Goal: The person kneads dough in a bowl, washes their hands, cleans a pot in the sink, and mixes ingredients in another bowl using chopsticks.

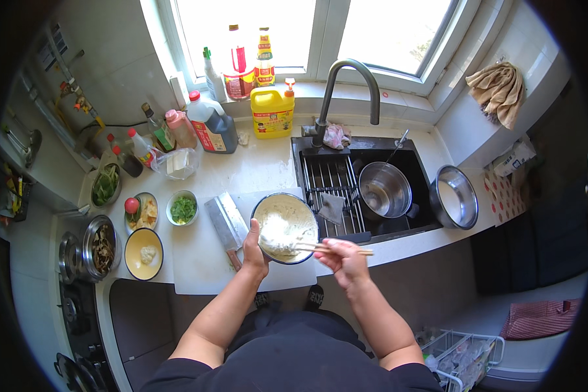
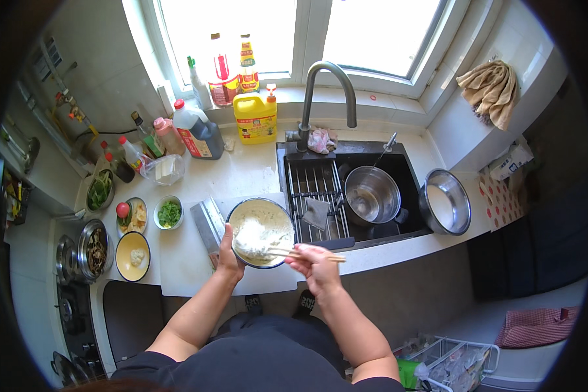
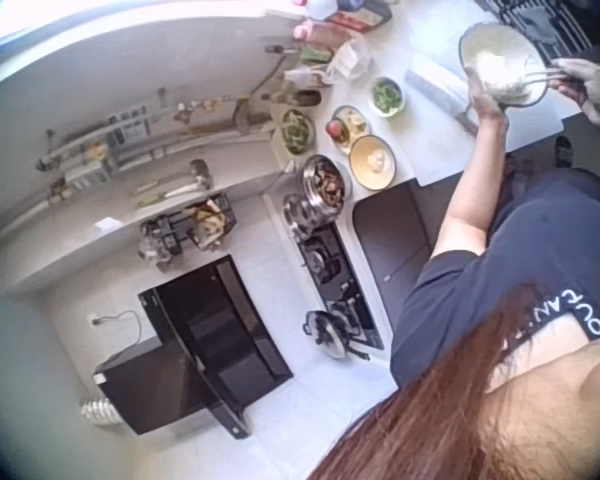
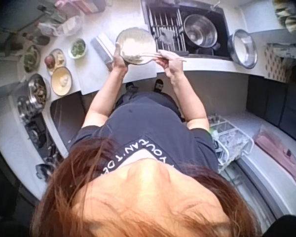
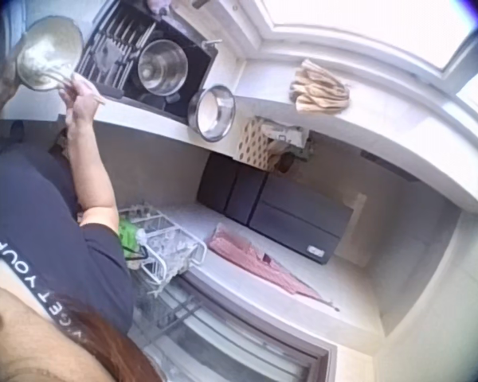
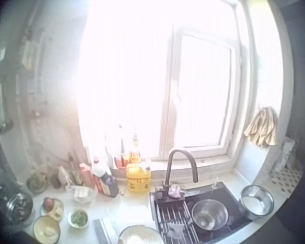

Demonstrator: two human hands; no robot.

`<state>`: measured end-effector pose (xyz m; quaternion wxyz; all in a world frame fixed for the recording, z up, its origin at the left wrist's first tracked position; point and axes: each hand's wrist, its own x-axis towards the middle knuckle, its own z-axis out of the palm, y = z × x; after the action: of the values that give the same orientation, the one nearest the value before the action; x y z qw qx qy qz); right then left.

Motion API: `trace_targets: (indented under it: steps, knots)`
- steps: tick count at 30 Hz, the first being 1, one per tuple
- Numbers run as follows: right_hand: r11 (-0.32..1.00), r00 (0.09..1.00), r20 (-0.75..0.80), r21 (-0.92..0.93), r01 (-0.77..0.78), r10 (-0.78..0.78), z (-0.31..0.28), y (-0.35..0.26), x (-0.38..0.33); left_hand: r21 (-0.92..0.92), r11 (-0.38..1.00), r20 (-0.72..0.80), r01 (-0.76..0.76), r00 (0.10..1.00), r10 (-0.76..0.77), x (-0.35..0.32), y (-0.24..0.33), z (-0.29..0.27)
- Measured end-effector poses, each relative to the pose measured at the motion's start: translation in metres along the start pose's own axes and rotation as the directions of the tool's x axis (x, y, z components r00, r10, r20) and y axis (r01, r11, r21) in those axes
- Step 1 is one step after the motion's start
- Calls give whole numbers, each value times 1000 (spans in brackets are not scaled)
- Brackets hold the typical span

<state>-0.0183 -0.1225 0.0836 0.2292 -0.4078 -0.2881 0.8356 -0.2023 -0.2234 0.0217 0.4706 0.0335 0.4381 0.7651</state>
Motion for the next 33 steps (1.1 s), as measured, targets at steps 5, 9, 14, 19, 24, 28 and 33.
trace_targets:
  steps: [5,9,14,19,24,28,33]
  knots:
    - [997,990,-119,-12,74,-75,-3,14,9,-31,999,-9,11,1000,-11,-7,0,7]
    - [959,970,-104,158,236,-222,-5,-5,14,-24,999,71,33,997,-31,-6,4,1]
    - [996,996,-52,53,74,-71,-5,1,4,-59,998,-18,28,999,-29,-10,3,6]
    - [997,994,-92,-42,57,-61,-1,15,5,6,999,13,49,999,-49,-9,3,4]
    - [972,953,-196,-18,233,-232,-9,16,20,-38,998,33,59,998,-58,-18,9,12]
    - [996,998,-25,63,68,-66,-5,2,3,-49,999,-23,-23,1000,22,-14,8,5]
    - [998,996,-74,-49,47,-50,6,15,2,-7,999,-3,47,999,-47,-10,10,8]
